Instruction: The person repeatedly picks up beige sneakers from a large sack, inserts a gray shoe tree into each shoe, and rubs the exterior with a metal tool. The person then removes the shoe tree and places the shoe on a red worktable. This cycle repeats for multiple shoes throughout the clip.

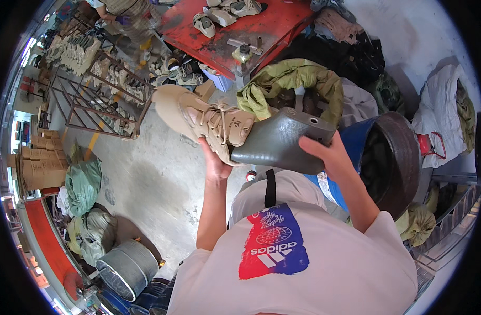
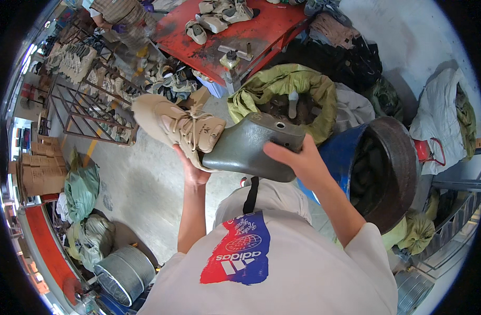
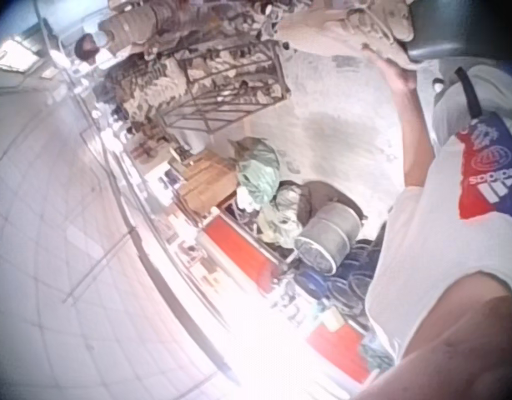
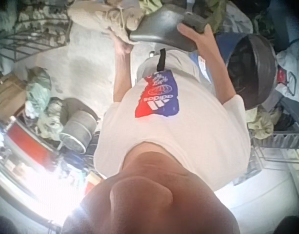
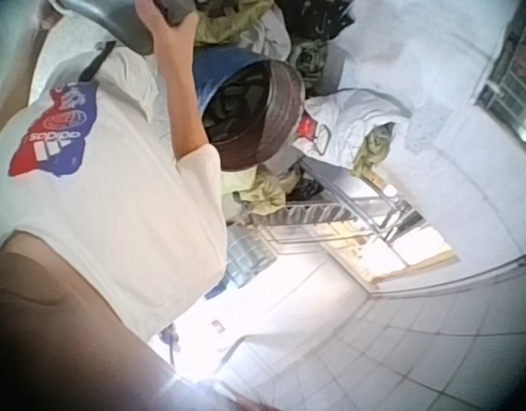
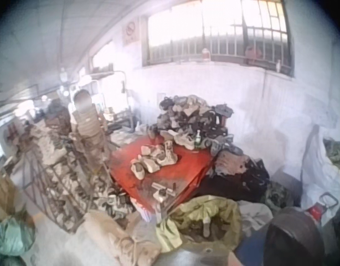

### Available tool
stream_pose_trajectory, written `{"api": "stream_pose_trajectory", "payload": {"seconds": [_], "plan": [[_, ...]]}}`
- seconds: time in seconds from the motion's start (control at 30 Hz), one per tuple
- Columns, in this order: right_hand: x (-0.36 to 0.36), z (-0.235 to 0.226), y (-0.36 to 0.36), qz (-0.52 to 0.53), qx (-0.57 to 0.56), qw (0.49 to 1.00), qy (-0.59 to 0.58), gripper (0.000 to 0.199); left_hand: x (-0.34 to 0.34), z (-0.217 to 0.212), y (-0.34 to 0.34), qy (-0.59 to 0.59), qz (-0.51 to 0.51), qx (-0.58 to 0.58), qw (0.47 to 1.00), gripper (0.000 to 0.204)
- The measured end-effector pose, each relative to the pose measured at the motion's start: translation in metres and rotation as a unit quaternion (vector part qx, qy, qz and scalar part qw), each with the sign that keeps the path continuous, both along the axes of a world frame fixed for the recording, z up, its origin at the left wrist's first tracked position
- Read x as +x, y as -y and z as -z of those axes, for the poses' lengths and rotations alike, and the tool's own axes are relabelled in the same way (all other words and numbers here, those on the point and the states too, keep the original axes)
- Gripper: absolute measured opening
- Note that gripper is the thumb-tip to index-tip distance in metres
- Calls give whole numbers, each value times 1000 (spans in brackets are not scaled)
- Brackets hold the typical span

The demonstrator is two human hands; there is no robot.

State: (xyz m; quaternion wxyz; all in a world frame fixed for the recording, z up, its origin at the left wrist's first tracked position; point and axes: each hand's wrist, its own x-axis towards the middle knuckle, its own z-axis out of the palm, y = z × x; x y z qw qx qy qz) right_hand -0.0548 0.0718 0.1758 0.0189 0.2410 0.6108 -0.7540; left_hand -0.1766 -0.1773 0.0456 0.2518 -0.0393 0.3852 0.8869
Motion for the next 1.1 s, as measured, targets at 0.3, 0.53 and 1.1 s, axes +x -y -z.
{"api": "stream_pose_trajectory", "payload": {"seconds": [0.3, 0.53, 1.1], "plan": [[-155, 57, 32, 96, -144, 973, -154, 34, -99, -9, -14, -118, 4, -55, 991, 98], [-285, 136, 8, 96, -108, 988, -60, 50, -240, 21, -45, -36, 16, -204, 978, 82], [-408, 194, -33, 140, -425, 892, 62, 53, -406, 8, -105, -161, 124, -450, 870, 70]]}}
